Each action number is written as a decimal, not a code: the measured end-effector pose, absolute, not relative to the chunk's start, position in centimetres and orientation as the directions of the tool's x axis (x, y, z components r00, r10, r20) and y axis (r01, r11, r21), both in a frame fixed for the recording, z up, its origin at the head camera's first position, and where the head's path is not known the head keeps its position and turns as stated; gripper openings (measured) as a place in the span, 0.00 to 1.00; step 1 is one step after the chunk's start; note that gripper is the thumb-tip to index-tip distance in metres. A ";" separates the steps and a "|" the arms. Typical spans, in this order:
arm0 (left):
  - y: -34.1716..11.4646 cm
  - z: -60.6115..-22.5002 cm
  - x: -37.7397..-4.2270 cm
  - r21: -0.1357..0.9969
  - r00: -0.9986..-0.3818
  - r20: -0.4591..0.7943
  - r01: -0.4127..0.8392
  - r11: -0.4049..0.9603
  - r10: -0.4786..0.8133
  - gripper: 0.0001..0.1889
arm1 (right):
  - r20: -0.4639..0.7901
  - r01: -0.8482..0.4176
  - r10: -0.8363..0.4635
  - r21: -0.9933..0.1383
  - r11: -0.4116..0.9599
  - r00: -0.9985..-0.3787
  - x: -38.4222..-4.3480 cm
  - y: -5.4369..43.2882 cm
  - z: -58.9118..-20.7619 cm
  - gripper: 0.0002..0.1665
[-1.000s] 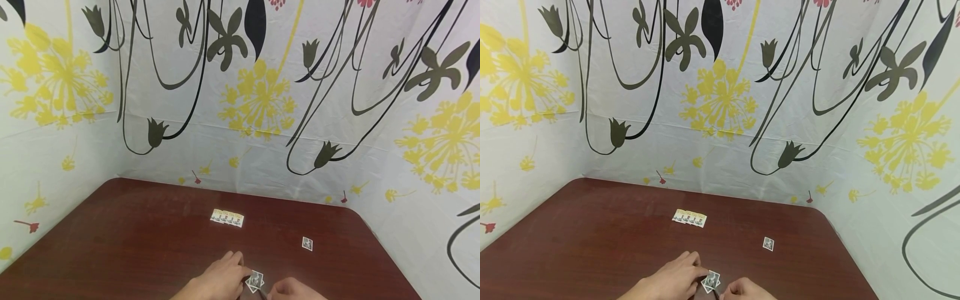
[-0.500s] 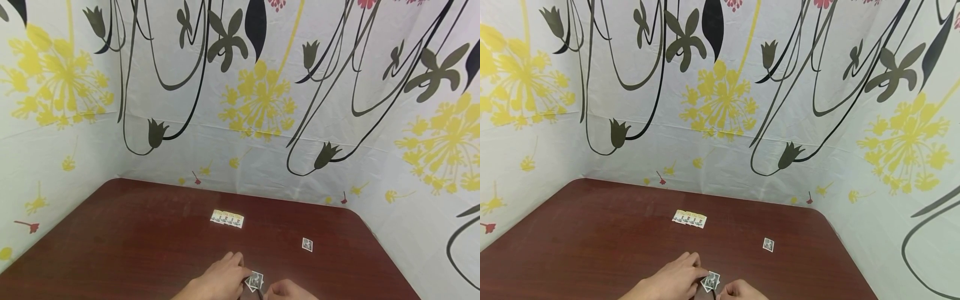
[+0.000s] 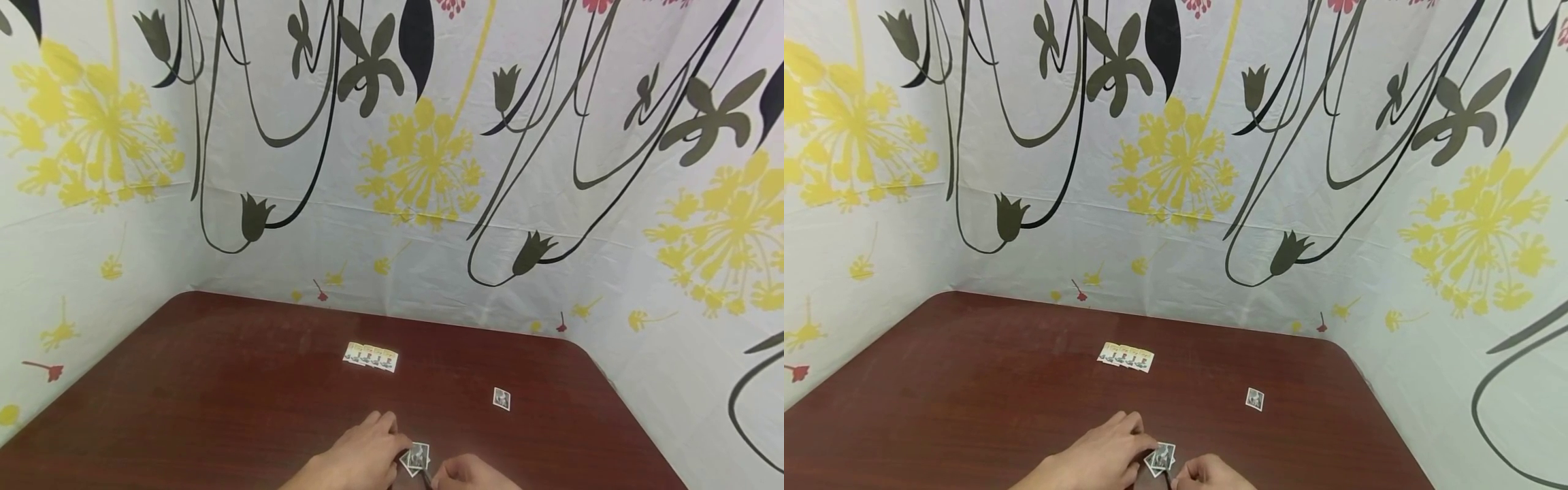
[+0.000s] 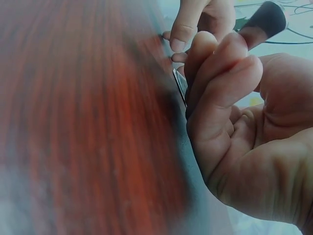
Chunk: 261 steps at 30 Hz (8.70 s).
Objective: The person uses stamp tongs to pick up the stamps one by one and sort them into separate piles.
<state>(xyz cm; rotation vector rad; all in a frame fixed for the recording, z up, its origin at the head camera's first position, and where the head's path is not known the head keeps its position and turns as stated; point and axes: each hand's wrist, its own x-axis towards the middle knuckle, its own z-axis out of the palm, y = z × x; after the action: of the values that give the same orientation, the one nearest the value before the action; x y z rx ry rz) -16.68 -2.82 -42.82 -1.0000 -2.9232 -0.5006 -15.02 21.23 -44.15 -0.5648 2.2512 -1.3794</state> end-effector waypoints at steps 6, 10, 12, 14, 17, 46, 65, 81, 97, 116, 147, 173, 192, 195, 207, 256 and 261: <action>-2.8 -43.0 -16.7 0.285 -0.796 0.116 0.600 0.748 0.594 0.17 | -0.183 -0.071 -0.527 -0.903 0.424 -0.830 -14.9 21.3 -44.0 0.11; -2.8 -43.0 -16.7 0.278 -0.794 0.138 0.605 0.746 0.592 0.17 | -0.184 -0.070 -0.534 -0.905 0.420 -0.825 -14.9 21.4 -44.0 0.12; -2.8 -43.0 -16.7 0.285 -0.795 0.141 0.604 0.744 0.591 0.16 | -0.189 -0.064 -0.534 -0.906 0.418 -0.824 -14.9 21.5 -43.9 0.13; -2.8 -43.0 -16.7 0.290 -0.796 0.141 0.602 0.744 0.589 0.16 | -0.199 -0.050 -0.530 -0.907 0.419 -0.824 -14.9 21.5 -43.8 0.13; -2.7 -43.0 -16.7 0.292 -0.797 0.137 0.600 0.744 0.589 0.15 | -0.200 -0.049 -0.520 -0.903 0.426 -0.831 -14.9 21.6 -43.8 0.13; -2.9 -43.0 -16.7 0.245 -0.772 0.153 0.635 0.733 0.617 0.13 | -0.149 -0.098 -0.500 -0.896 0.434 -0.853 -15.6 23.6 -43.2 0.19; -3.1 -43.0 -16.7 0.244 -0.764 0.152 0.644 0.725 0.627 0.15 | -0.141 -0.085 -0.480 -0.904 0.418 -0.866 -15.8 24.3 -43.1 0.21; -2.9 -43.3 -16.7 0.216 -0.764 0.160 0.644 0.734 0.625 0.13 | -0.223 0.023 -0.461 -0.916 0.400 -0.859 -16.3 25.5 -43.3 0.16; -2.9 -43.3 -16.7 0.221 -0.766 0.154 0.642 0.734 0.624 0.13 | -0.177 0.002 -0.465 -0.936 0.352 -0.868 -15.9 26.0 -43.0 0.24; -3.0 -43.1 -16.8 0.273 -0.779 0.126 0.623 0.733 0.615 0.15 | -0.299 0.182 -0.399 -0.934 0.306 -0.867 -15.9 26.7 -42.6 0.13; -2.9 -43.1 -16.7 0.264 -0.784 0.112 0.615 0.743 0.610 0.11 | -0.218 0.109 -0.309 -0.936 0.335 -0.926 -16.0 28.3 -43.3 0.19; -3.0 -43.1 -17.0 0.284 -0.780 0.071 0.614 0.737 0.622 0.11 | -0.194 0.121 -0.155 -0.913 0.389 -0.969 -16.2 29.1 -43.3 0.26; -2.7 -43.3 -17.0 0.266 -0.786 0.051 0.605 0.750 0.616 0.12 | -0.207 0.225 0.089 -0.907 0.356 -0.974 -16.7 30.2 -43.5 0.20; -2.7 -43.3 -17.0 0.263 -0.783 0.056 0.610 0.748 0.619 0.12 | -0.207 0.229 0.101 -0.913 0.337 -0.973 -16.8 30.4 -43.6 0.19; -3.0 -43.2 -17.1 0.294 -0.782 0.041 0.604 0.741 0.622 0.11 | -0.263 0.317 0.220 -0.911 0.265 -0.939 -18.0 30.1 -43.7 0.20; -2.8 -43.3 -17.1 0.285 -0.772 0.077 0.623 0.728 0.631 0.10 | -0.336 0.355 0.144 -0.924 0.141 -0.931 -18.7 29.5 -43.7 0.18; -2.8 -43.3 -17.0 0.276 -0.772 0.082 0.625 0.730 0.630 0.11 | -0.326 0.339 0.102 -0.928 0.157 -0.940 -18.2 29.8 -43.7 0.16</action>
<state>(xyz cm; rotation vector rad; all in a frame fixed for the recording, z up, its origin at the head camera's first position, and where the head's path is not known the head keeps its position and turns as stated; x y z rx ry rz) -16.96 -2.83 -43.35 -1.0659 -2.9383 -0.4582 -18.16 29.77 -43.69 0.4332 2.2392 -1.8774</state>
